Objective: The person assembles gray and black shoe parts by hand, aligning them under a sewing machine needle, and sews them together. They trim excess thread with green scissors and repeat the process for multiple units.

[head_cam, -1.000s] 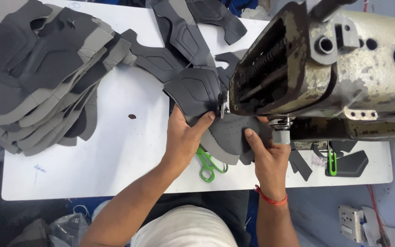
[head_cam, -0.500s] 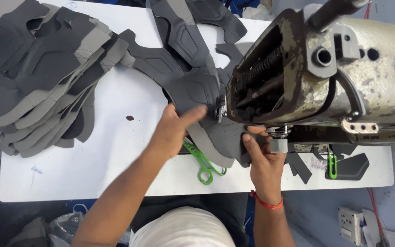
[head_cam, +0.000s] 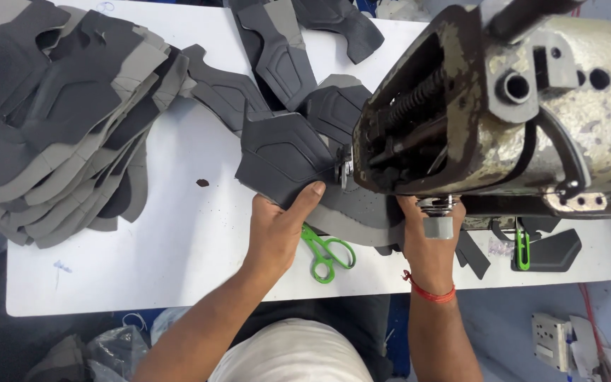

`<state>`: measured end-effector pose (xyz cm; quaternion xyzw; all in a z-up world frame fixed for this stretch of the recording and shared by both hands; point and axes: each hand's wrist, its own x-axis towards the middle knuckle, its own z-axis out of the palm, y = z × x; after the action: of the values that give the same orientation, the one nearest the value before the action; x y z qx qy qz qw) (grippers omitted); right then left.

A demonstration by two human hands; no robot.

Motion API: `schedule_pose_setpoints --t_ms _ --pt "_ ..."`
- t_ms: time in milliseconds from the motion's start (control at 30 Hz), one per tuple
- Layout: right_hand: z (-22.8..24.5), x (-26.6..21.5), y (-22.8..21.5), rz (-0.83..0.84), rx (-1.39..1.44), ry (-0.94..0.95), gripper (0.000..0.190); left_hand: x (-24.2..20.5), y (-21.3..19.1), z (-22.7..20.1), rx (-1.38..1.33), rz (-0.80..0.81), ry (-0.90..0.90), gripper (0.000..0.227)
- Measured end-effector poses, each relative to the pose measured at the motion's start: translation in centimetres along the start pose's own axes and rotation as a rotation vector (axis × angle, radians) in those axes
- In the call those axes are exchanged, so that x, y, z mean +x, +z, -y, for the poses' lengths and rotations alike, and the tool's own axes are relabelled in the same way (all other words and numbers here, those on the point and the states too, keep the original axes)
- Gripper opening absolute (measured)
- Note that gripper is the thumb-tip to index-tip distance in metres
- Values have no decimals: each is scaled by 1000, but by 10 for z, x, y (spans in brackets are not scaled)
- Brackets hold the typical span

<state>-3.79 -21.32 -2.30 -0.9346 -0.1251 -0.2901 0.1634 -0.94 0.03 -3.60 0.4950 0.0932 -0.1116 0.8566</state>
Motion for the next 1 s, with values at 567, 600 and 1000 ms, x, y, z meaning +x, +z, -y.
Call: schedule_pose_setpoints --t_ms 567,600,1000 --pt "-30 -13 21 -59 654 533 30 -7 6 19 -285 -29 69 10" --pt "-38 -16 25 -57 653 535 30 -7 6 20 -285 -30 66 10" --pt "-105 -50 92 -53 1450 898 35 7 19 13 -232 -105 98 13"
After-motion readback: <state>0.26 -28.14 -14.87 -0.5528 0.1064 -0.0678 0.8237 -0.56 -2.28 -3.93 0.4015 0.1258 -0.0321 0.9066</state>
